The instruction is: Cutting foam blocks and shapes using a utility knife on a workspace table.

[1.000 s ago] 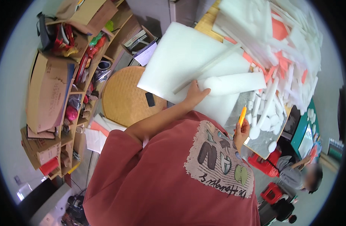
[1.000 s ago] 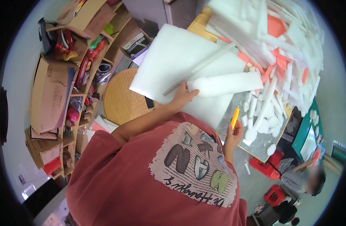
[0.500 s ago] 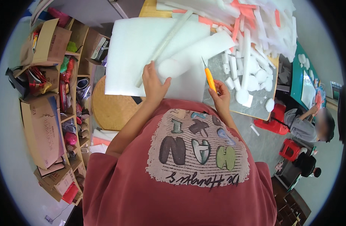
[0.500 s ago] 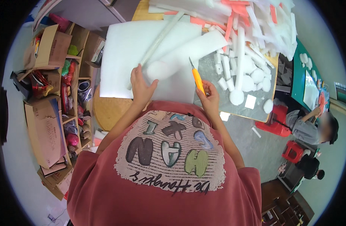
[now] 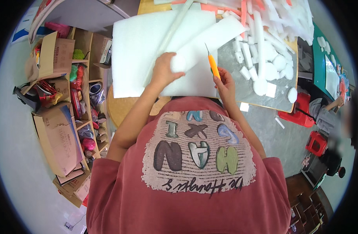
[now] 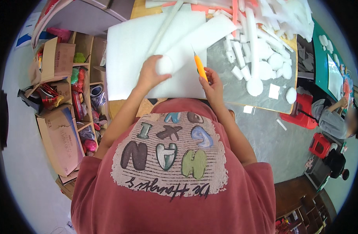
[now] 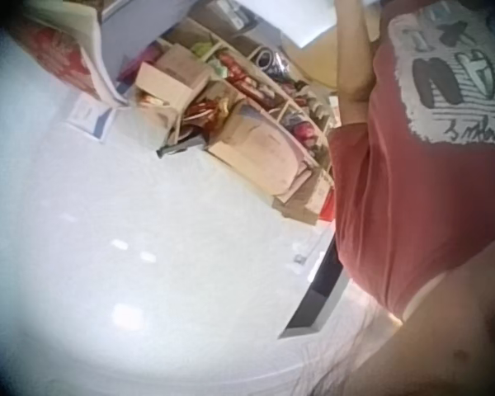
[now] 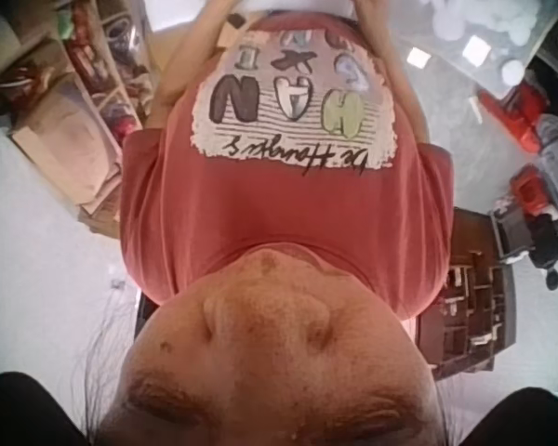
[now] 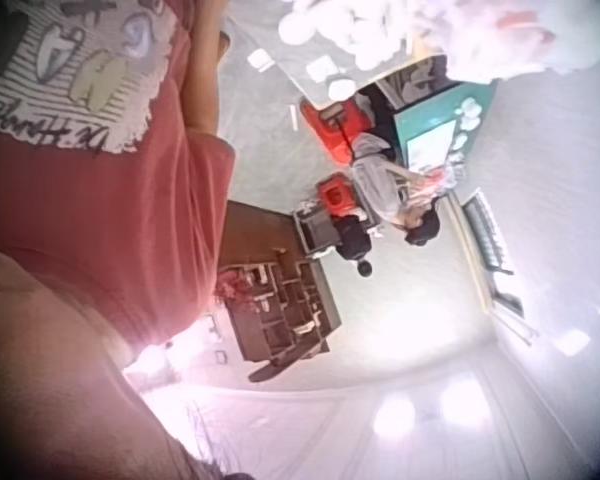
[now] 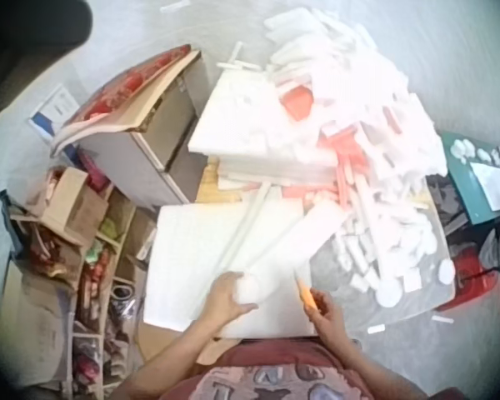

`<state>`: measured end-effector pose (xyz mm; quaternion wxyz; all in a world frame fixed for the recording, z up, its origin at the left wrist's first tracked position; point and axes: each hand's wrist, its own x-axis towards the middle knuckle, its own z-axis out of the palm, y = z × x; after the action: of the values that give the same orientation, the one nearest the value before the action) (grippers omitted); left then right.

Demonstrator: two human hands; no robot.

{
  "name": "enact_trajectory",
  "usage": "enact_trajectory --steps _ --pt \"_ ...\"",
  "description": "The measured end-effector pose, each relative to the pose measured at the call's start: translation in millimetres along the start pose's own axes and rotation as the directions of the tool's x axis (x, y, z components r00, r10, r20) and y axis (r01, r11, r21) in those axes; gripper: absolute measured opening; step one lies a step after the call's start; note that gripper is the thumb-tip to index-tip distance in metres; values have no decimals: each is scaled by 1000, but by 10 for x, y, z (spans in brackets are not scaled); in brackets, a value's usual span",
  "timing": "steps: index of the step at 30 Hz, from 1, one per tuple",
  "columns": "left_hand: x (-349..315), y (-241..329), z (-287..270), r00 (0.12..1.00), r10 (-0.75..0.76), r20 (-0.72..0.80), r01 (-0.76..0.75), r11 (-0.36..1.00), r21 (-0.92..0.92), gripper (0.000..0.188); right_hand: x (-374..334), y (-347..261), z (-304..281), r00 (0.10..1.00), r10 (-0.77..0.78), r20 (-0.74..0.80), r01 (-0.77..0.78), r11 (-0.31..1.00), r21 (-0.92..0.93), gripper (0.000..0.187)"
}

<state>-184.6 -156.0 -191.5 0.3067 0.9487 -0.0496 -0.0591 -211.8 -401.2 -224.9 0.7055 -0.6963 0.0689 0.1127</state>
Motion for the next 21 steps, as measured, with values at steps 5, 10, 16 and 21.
enact_trajectory --steps 5,10,16,21 --pt "131 -193 -299 936 -263 -234 128 873 -471 80 87 -53 67 997 -81 -8 81 997 6 41" --pt "-39 -117 -251 960 -200 -196 149 957 -248 82 75 -20 82 995 -56 -80 60 997 53 38" --pt "-254 198 203 962 -132 -239 122 991 -55 79 -53 -116 13 999 35 -25 -36 998 -48 37" --pt "-280 303 489 931 -168 -324 203 976 79 58 -26 -293 -188 991 65 118 -46 986 -158 36"
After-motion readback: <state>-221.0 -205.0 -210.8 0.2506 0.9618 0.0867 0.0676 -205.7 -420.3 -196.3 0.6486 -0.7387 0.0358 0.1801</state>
